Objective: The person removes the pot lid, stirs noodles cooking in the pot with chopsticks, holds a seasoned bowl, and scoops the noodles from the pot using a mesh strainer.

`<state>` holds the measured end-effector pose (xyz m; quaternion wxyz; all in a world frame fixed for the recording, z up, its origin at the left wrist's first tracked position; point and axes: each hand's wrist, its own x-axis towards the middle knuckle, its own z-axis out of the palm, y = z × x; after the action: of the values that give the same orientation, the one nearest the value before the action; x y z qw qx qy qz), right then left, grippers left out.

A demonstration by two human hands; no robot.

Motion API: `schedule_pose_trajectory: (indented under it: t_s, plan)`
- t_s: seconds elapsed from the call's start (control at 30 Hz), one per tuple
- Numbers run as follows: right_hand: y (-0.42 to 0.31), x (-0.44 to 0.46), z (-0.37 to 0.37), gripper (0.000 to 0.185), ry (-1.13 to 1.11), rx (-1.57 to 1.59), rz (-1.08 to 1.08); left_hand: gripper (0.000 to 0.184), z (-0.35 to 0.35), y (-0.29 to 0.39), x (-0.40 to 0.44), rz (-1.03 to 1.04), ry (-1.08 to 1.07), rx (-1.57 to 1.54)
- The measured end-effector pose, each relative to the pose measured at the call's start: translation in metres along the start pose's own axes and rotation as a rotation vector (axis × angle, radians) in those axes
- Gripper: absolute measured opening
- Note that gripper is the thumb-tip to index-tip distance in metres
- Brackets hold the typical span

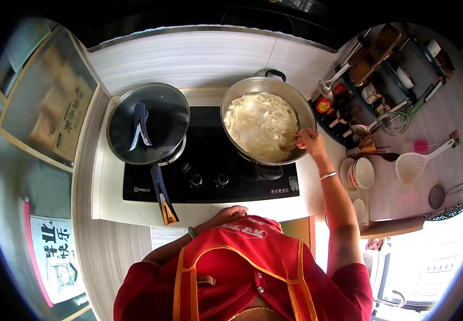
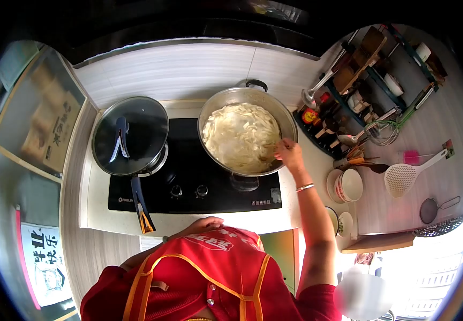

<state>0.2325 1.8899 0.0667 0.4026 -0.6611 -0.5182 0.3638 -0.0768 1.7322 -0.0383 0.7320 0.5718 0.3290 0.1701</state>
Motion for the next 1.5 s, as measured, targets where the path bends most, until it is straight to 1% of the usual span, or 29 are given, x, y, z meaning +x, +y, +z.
schedule_pose_trajectory:
  t_s: [0.1,0.13,0.2,0.23,0.27,0.33,0.4,0.47,0.5,0.53,0.6,0.63,0.67,0.7,0.73,0.8,0.87,0.9,0.93,1.0,1.07,1.13,1.17,1.2,1.27,1.37,1.4,1.47,1.5]
  plan:
    - [-0.003,-0.001,0.032,0.025,-0.068,0.16,0.03,0.048,-0.001,0.003,-0.001,-0.008,-0.011,-0.009]
    - [-0.01,-0.002,0.037,0.025,-0.068,0.163,0.03,0.048,-0.002,0.004,-0.001,-0.01,-0.011,-0.007]
    - [-0.038,-0.013,0.038,0.026,-0.058,0.19,-0.093,0.044,-0.001,0.004,-0.002,-0.014,0.011,0.067]
    - [-0.055,-0.024,0.037,0.025,-0.048,0.227,-0.089,0.044,-0.001,0.004,-0.003,-0.019,0.006,0.069]
    - [-0.061,-0.032,0.036,0.025,-0.041,0.231,-0.085,0.044,-0.002,0.006,-0.003,-0.022,0.01,0.053]
    - [-0.063,-0.05,0.033,0.022,-0.109,0.14,-0.108,0.044,-0.003,0.006,-0.001,-0.028,0.0,0.045]
    - [-0.06,-0.07,0.026,0.019,-0.078,0.105,-0.089,0.043,-0.004,0.0,0.005,0.013,-0.024,0.112]
    - [-0.049,-0.087,0.011,0.018,0.14,0.24,-0.136,0.044,-0.002,0.0,0.006,0.012,-0.052,0.138]
    - [-0.045,-0.098,0.0,0.017,0.204,0.346,-0.205,0.045,0.0,0.0,0.006,0.013,-0.072,0.16]
    - [-0.041,-0.11,-0.011,0.019,0.274,0.361,-0.259,0.045,0.003,-0.001,0.005,0.001,-0.124,0.173]
    - [-0.035,-0.137,-0.02,0.02,0.386,0.481,-0.197,0.05,0.01,-0.003,0.008,-0.231,-0.14,-0.101]
    - [-0.026,-0.149,-0.024,0.02,0.339,0.443,-0.084,0.056,0.012,-0.01,0.015,-0.232,-0.19,-0.118]
    - [-0.011,-0.16,-0.023,0.022,0.282,0.478,-0.009,0.057,0.019,0.002,0.018,-0.255,-0.23,-0.075]
    - [-0.003,-0.173,-0.023,0.023,0.271,0.581,-0.063,0.056,0.025,0.0,0.023,-0.274,-0.277,-0.097]
    - [0.003,-0.186,-0.026,0.023,0.294,0.658,-0.042,0.055,0.03,-0.003,0.026,-0.296,-0.314,-0.124]
    - [0.005,-0.219,-0.043,0.024,0.404,0.723,-0.067,0.053,0.043,-0.008,0.038,-0.327,-0.41,-0.076]
    - [0.007,-0.257,-0.057,0.021,0.594,0.781,-0.063,0.052,0.058,0.0,0.043,-0.348,-0.421,-0.001]
    - [0.013,-0.277,-0.063,0.02,0.664,0.727,-0.068,0.045,0.062,-0.012,0.05,-0.345,-0.45,-0.001]
    - [0.02,-0.298,-0.07,0.019,0.722,0.672,-0.076,0.045,0.072,-0.009,0.053,-0.344,-0.467,0.008]
    - [0.044,-0.347,-0.085,0.017,0.816,0.371,-0.051,0.038,0.094,0.005,0.057,-0.345,-0.464,0.073]
    - [0.064,-0.388,-0.09,0.013,0.962,0.256,0.036,0.035,0.117,0.017,0.058,-0.332,-0.461,0.121]
    - [0.096,-0.425,-0.096,0.009,0.98,-0.132,0.111,0.035,0.137,0.005,0.064,-0.289,-0.487,0.142]
    - [0.106,-0.435,-0.096,0.008,0.97,-0.264,0.141,0.035,0.148,0.012,0.063,-0.323,-0.481,0.156]
    - [0.117,-0.445,-0.099,0.009,0.959,-0.394,0.173,0.036,0.165,0.017,0.063,-0.302,-0.491,0.172]
    - [0.152,-0.462,-0.106,0.013,0.86,-0.404,0.259,0.036,0.193,0.011,0.065,-0.274,-0.533,0.23]
    - [0.207,-0.464,-0.121,0.016,0.704,-0.506,0.198,0.036,0.234,0.023,0.06,-0.267,-0.548,0.275]
    - [0.222,-0.462,-0.127,0.018,0.624,-0.609,0.167,0.036,0.245,0.022,0.059,-0.265,-0.543,0.298]
    - [0.245,-0.458,-0.137,0.023,0.502,-0.664,0.177,0.036,0.265,0.01,0.055,-0.276,-0.559,0.248]
    - [0.256,-0.452,-0.146,0.03,0.404,-0.65,0.203,0.036,0.273,0.005,0.054,-0.267,-0.576,0.229]
